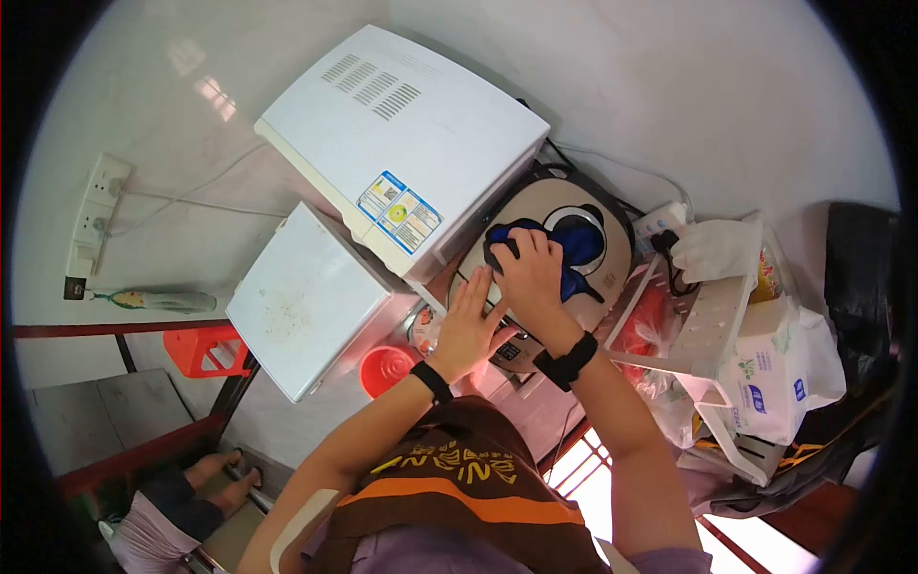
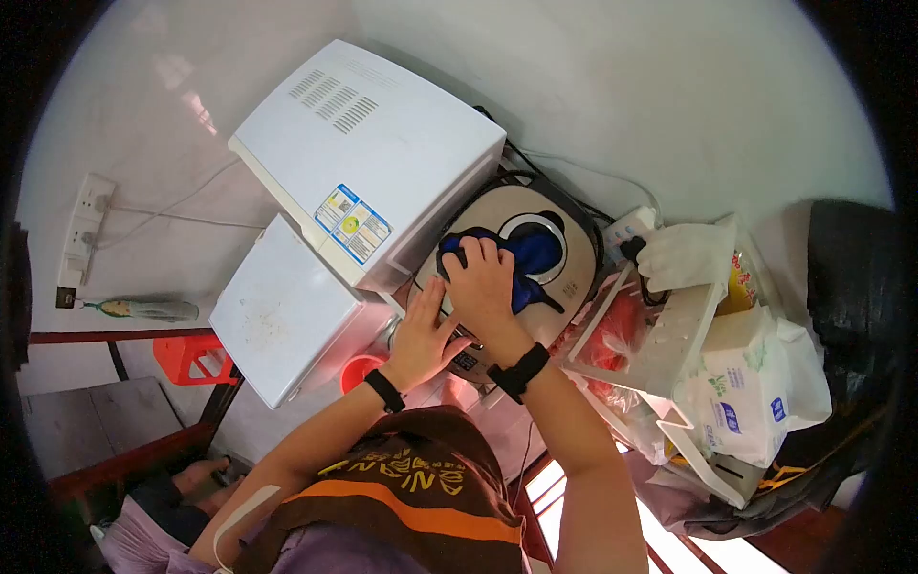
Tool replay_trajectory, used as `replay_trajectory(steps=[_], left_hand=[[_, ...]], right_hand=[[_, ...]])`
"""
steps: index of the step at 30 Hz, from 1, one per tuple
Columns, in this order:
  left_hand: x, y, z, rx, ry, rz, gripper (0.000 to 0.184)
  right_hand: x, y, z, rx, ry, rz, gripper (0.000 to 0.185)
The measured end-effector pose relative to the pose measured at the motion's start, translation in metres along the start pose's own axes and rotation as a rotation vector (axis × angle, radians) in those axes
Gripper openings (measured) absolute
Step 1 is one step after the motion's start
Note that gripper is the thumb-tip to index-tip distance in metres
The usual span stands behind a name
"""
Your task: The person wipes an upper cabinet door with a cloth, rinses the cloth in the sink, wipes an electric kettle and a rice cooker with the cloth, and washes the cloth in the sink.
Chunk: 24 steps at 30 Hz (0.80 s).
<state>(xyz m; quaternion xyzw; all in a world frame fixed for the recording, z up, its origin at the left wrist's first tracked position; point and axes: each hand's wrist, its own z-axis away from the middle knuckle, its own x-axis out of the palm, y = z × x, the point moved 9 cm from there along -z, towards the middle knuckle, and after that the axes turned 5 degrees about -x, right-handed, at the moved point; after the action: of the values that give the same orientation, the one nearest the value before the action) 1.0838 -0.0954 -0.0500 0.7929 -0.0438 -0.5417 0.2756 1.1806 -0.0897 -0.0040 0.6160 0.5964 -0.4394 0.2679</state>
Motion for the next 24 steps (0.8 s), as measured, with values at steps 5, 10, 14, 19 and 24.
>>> replay_trajectory(steps=[5,10,14,19,24], left_hand=[[-0.001,0.003,0.0,-0.013,-0.046,-0.005,0.065],[-0.002,-0.001,-0.002,-0.02,-0.104,-0.029,0.07],[-0.003,-0.001,-0.006,-0.03,-0.098,0.004,0.07],[0.018,-0.01,0.006,-0.052,-0.361,-0.062,0.072],[-0.003,0.003,-0.004,0.004,-0.137,-0.006,0.073]], right_hand=[[0.025,0.098,-0.064,0.291,-0.147,0.411,0.018],[0.035,0.165,-0.082,0.655,-0.323,0.378,0.022],[0.048,0.094,-0.081,0.349,-0.176,0.476,0.02],[0.054,-0.012,-0.032,0.044,-0.245,0.238,0.016],[0.047,0.062,-0.07,0.189,-0.241,0.418,0.016]])
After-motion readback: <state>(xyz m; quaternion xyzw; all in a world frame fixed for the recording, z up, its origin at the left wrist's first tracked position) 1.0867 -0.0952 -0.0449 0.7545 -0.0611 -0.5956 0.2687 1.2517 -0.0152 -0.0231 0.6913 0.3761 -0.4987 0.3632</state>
